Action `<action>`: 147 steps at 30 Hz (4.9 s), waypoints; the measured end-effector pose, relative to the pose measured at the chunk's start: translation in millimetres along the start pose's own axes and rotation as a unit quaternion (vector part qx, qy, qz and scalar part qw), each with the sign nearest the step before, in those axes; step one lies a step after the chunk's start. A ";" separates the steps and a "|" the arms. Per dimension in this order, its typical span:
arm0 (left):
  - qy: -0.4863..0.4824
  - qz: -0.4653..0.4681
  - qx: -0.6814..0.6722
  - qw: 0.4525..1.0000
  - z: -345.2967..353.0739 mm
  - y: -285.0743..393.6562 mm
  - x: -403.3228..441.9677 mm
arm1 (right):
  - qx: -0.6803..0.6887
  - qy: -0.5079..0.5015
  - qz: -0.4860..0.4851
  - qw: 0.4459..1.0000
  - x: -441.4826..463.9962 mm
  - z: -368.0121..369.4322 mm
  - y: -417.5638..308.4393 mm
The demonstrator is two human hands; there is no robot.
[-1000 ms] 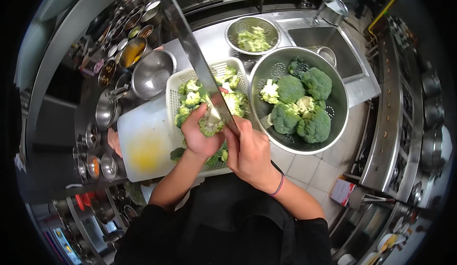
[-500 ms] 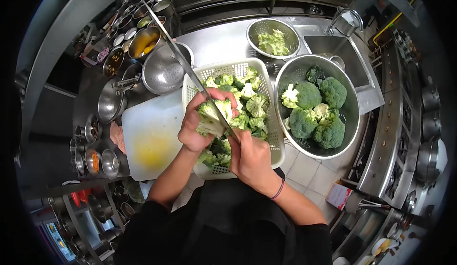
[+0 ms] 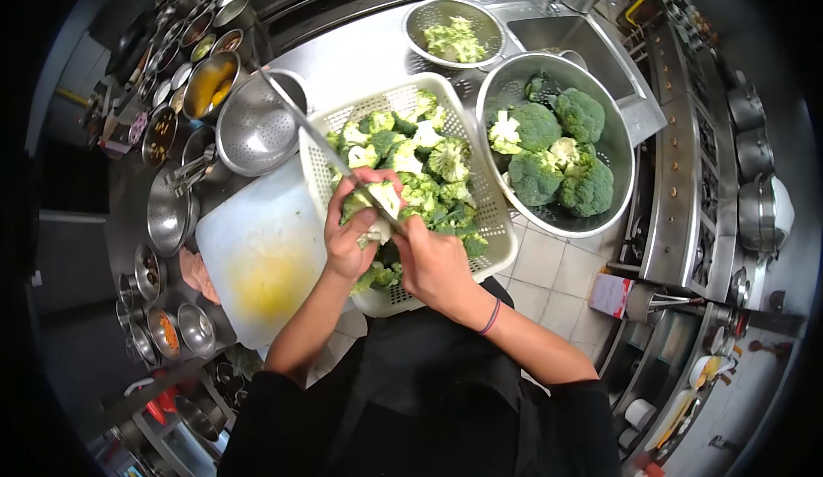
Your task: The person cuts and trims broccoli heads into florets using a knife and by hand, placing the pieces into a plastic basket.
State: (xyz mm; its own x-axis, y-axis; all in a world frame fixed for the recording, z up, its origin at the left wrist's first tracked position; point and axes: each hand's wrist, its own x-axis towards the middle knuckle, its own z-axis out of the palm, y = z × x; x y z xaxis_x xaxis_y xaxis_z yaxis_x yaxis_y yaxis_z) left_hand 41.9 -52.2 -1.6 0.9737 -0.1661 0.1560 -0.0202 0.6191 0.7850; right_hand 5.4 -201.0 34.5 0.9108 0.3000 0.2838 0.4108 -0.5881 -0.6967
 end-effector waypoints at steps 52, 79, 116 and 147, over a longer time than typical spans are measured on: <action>-0.218 -0.030 0.787 0.576 277.0 -226.9 258.9 | 0.326 -0.017 0.329 0.886 -89.5 -362.8 320.8; 0.107 0.019 -0.327 0.939 105.0 -124.0 34.6 | 0.141 -0.179 0.059 0.972 -25.5 -259.5 164.2; 0.093 0.339 0.463 0.814 12.9 -21.8 76.0 | 0.138 0.136 0.100 0.976 -21.8 -119.9 74.7; 0.051 0.364 0.670 0.645 105.2 -95.2 137.5 | 0.117 -0.067 0.227 0.964 -44.4 -258.5 180.9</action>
State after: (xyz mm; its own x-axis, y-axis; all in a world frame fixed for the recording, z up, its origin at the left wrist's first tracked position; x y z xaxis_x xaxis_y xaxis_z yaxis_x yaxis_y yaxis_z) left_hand 153.8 -214.7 8.3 0.6042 -0.1120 0.7890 -0.5917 -0.7262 0.3500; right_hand 50.2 -514.9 66.2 0.9743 0.1561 -0.1626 -0.0640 -0.5003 -0.8635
